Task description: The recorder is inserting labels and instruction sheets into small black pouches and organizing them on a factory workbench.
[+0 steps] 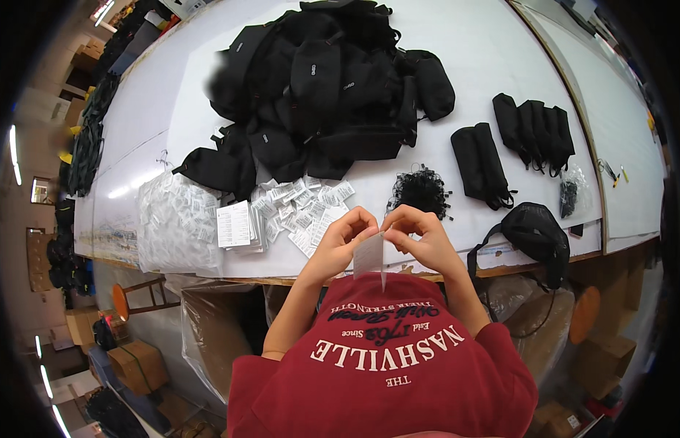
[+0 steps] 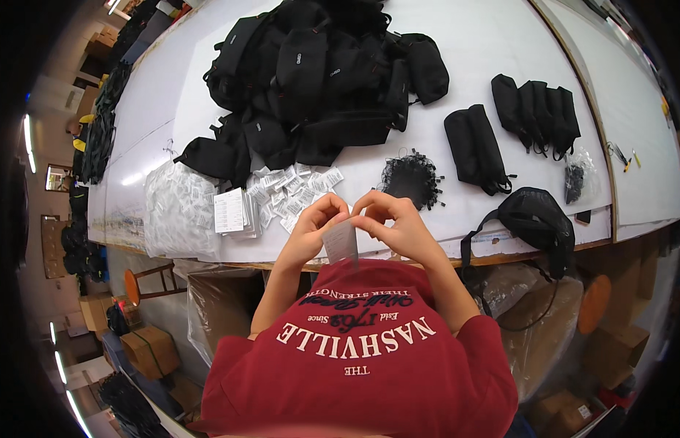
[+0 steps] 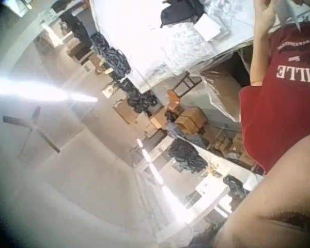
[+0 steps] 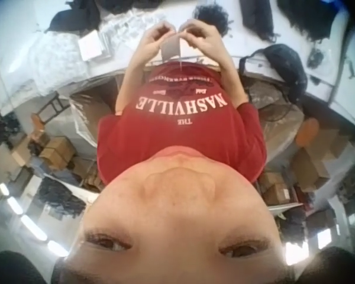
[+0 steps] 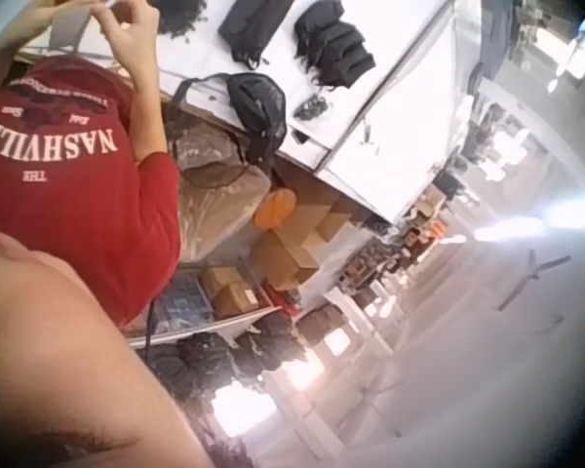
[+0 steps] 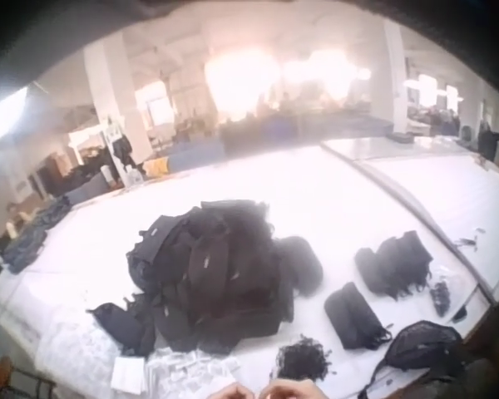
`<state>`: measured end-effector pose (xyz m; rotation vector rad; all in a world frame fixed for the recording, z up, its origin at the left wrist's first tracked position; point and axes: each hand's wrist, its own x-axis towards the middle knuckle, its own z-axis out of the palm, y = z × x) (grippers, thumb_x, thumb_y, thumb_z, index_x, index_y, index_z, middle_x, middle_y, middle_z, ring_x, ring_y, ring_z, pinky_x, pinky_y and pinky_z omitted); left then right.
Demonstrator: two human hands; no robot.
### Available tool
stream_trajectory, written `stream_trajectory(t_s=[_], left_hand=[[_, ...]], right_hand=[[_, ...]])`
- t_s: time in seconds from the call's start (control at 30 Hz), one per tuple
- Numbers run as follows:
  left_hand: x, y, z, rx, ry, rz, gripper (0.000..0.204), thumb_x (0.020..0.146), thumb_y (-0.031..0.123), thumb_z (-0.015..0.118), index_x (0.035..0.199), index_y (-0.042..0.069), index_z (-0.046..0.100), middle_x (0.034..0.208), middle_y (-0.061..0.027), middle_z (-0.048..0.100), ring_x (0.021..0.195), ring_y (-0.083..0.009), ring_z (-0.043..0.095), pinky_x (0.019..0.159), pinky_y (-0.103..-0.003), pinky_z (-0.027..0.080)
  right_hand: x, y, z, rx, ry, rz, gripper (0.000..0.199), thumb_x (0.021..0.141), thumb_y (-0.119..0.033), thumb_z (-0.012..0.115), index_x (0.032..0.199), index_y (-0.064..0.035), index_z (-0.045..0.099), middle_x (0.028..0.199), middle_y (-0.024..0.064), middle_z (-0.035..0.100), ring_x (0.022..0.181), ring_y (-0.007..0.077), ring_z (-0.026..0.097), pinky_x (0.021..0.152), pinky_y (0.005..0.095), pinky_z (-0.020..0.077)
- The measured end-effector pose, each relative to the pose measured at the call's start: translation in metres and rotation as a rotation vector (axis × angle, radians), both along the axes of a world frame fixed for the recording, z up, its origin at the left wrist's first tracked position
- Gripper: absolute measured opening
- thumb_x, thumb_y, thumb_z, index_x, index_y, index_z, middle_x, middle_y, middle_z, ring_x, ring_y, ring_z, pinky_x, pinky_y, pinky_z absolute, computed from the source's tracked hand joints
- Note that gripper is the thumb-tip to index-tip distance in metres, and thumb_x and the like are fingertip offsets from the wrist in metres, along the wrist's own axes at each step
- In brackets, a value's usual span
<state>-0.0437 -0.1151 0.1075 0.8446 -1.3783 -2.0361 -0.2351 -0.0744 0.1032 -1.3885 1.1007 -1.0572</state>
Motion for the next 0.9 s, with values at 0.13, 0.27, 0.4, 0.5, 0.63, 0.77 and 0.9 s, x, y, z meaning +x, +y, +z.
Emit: stream_trajectory(t_s=[0.13, 0.27, 0.4, 0.5, 0.63, 0.77, 0.9], left_hand=[[-0.029, -0.024, -0.011, -0.214, 0.055, 0.075, 0.008, 0.093, 0.009, 0.051, 0.091, 0.002, 0.049, 0.077, -0.0006, 0.05, 0.068, -0.007, 0.047, 0.063, -0.021, 0.04], [-0.067, -0.076, -0.034, -0.258, 0.056, 0.003, 0.013, 0.093, 0.015, 0.055, 0.086, 0.004, 0.051, 0.072, 0.0, 0.051, 0.067, -0.0079, 0.05, 0.065, -0.022, 0.041], [-0.099, -0.087, -0.027, -0.182, 0.151, -0.142, 0.015, 0.092, 0.016, 0.057, 0.085, 0.004, 0.052, 0.072, 0.0002, 0.053, 0.066, -0.0071, 0.049, 0.063, -0.021, 0.042], [-0.112, -0.094, -0.03, -0.196, 0.151, -0.237, 0.016, 0.091, 0.018, 0.059, 0.086, 0.004, 0.054, 0.073, 0.0, 0.055, 0.067, -0.0066, 0.051, 0.063, -0.021, 0.042], [-0.116, -0.107, -0.036, -0.19, 0.048, -0.202, 0.016, 0.091, 0.017, 0.058, 0.084, 0.004, 0.054, 0.071, 0.0007, 0.054, 0.066, -0.0062, 0.049, 0.064, -0.02, 0.041], [-0.11, -0.099, -0.03, -0.169, 0.108, -0.228, 0.016, 0.09, 0.018, 0.059, 0.085, 0.004, 0.055, 0.071, 0.0007, 0.055, 0.066, -0.0061, 0.049, 0.064, -0.02, 0.041], [-0.109, -0.096, -0.029, -0.228, 0.064, -0.233, 0.018, 0.088, 0.019, 0.063, 0.087, 0.002, 0.056, 0.073, -0.0003, 0.056, 0.067, -0.0067, 0.05, 0.064, -0.022, 0.042]], right_hand=[[-0.011, 0.001, -0.008, 0.208, -0.308, 0.019, 0.013, 0.09, -0.016, 0.059, 0.089, -0.0031, 0.059, 0.064, -0.0039, 0.053, 0.055, 0.0026, 0.047, 0.049, 0.0175, 0.036], [-0.023, 0.002, -0.011, 0.212, -0.323, -0.147, 0.011, 0.088, -0.014, 0.061, 0.088, -0.0037, 0.059, 0.064, -0.0041, 0.052, 0.053, 0.002, 0.047, 0.046, 0.017, 0.0343], [-0.034, 0.001, -0.019, 0.231, -0.227, -0.277, 0.013, 0.085, -0.015, 0.063, 0.085, -0.0032, 0.058, 0.062, -0.0033, 0.054, 0.053, 0.0033, 0.048, 0.046, 0.0186, 0.0355], [-0.041, 0.002, -0.03, 0.244, -0.175, -0.312, 0.012, 0.085, -0.015, 0.063, 0.085, -0.0037, 0.058, 0.06, -0.0037, 0.053, 0.052, 0.0033, 0.048, 0.046, 0.0184, 0.0347], [-0.043, 0.0, -0.035, 0.206, -0.192, -0.369, 0.011, 0.086, -0.014, 0.062, 0.084, -0.004, 0.058, 0.057, -0.0041, 0.051, 0.048, 0.002, 0.043, 0.044, 0.0176, 0.0309], [-0.041, -0.005, -0.028, 0.101, -0.172, -0.578, 0.012, 0.087, -0.014, 0.062, 0.086, -0.0024, 0.059, 0.053, -0.0048, 0.048, 0.045, 0.0012, 0.039, 0.041, 0.0173, 0.0273], [-0.043, -0.012, -0.025, 0.122, -0.214, -0.549, 0.012, 0.087, -0.014, 0.062, 0.088, -0.0016, 0.061, 0.052, -0.005, 0.048, 0.042, 0.0011, 0.039, 0.039, 0.0175, 0.0256]])
